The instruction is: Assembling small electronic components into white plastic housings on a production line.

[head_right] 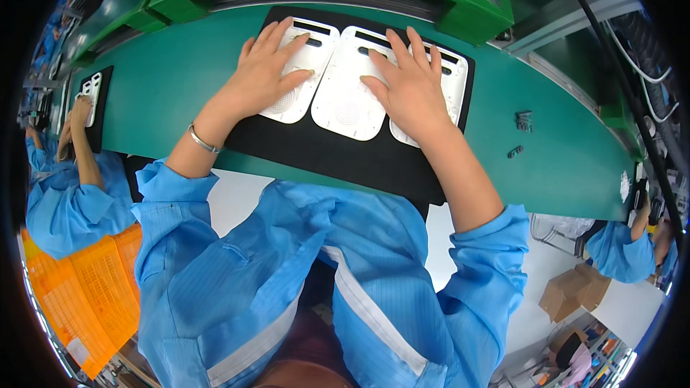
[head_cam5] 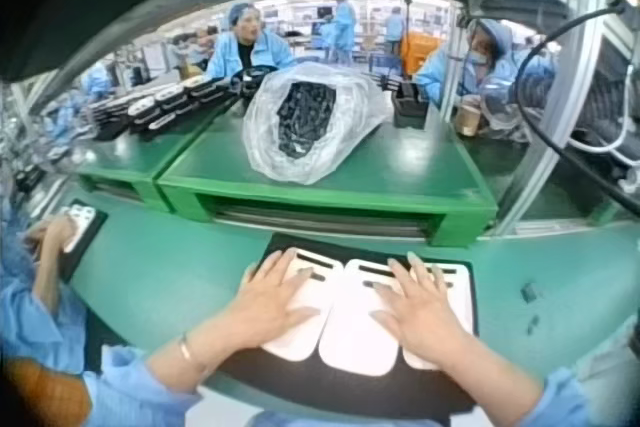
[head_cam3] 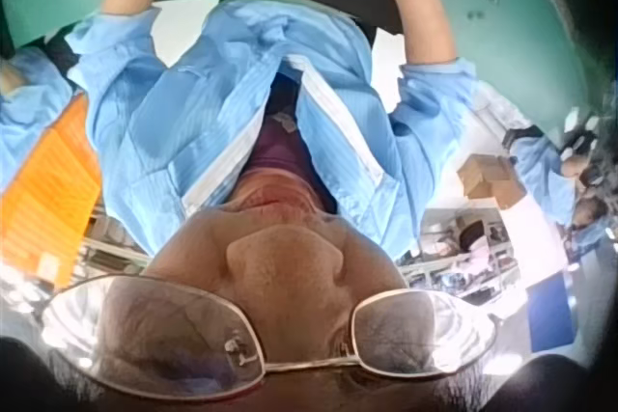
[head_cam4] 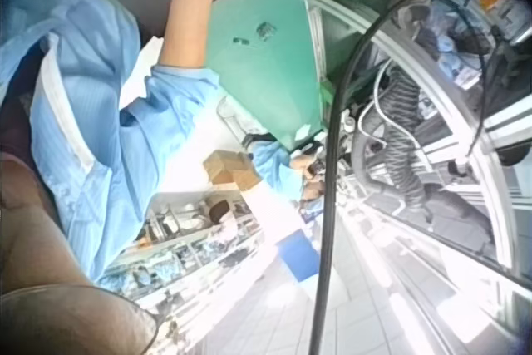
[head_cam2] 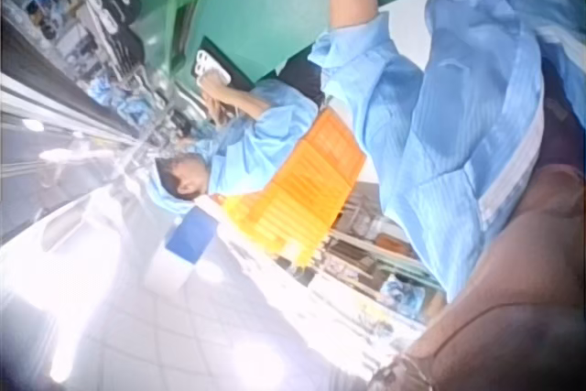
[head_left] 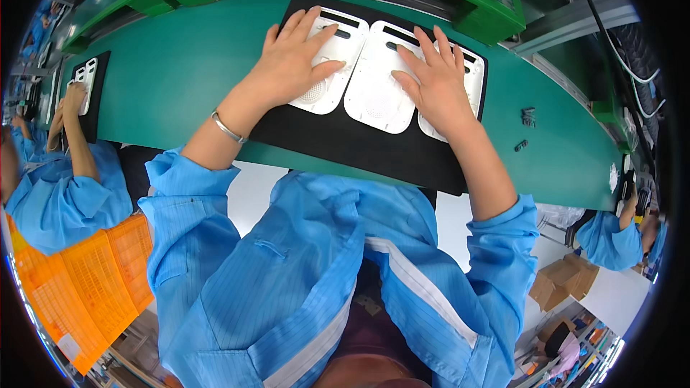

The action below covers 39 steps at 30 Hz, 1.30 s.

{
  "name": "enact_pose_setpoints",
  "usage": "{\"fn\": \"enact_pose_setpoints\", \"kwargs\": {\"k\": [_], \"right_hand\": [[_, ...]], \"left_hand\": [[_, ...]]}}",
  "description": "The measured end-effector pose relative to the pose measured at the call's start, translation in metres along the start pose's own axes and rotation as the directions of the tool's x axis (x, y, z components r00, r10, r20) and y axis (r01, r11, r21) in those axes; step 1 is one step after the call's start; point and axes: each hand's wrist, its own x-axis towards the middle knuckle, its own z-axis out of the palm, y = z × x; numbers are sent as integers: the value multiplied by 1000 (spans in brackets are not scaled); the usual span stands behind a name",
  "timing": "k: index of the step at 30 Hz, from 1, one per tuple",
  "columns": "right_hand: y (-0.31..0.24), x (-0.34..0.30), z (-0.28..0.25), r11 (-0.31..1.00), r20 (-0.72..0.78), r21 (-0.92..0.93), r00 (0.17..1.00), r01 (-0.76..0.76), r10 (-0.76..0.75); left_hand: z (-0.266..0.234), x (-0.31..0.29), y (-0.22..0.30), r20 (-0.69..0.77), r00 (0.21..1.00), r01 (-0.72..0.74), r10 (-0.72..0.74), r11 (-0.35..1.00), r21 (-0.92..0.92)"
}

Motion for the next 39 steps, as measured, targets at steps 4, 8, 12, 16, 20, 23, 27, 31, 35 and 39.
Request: {"fn": "enact_pose_setpoints", "kwargs": {"k": [4, 8, 12, 16, 20, 23, 27, 31, 35, 39], "right_hand": [[7, 1, 2, 997, -4, 62, 999, -50, 50], [16, -12, -9, 994, -33, -30, 994, -106, 105], [18, -25, -15, 995, -27, -41, 995, -93, 92], [37, -38, -25, 982, -56, -73, 984, -174, 171], [49, -52, -27, 976, 71, -124, 980, -178, 188], [53, -50, -22, 970, -73, -16, 968, -242, 240], [57, -56, -23, 966, -7, -79, 969, -246, 247], [53, -50, -20, 966, -76, -19, 964, -256, 254], [43, -45, -27, 970, -18, -110, 976, -216, 216], [50, -42, -20, 973, 0, -76, 976, -219, 220]], "left_hand": [[2, 2, 4, -7, 1000, 21, -21, 999, -31], [-7, 13, 25, -114, 991, -76, 67, 995, -70], [7, 28, 54, -91, 981, -179, 169, 977, -116], [20, 27, 58, 18, 989, -143, 144, 988, -54], [20, 32, 61, 0, 985, -170, 171, 981, -94], [25, 34, 65, -103, 982, -168, 158, 981, -100], [17, 34, 73, 28, 985, -169, 173, 980, -103], [18, 34, 70, -28, 989, -151, 148, 973, -177], [18, 36, 76, -2, 982, -186, 187, 972, -144], [17, 38, 71, -39, 985, -172, 168, 968, -182]]}}
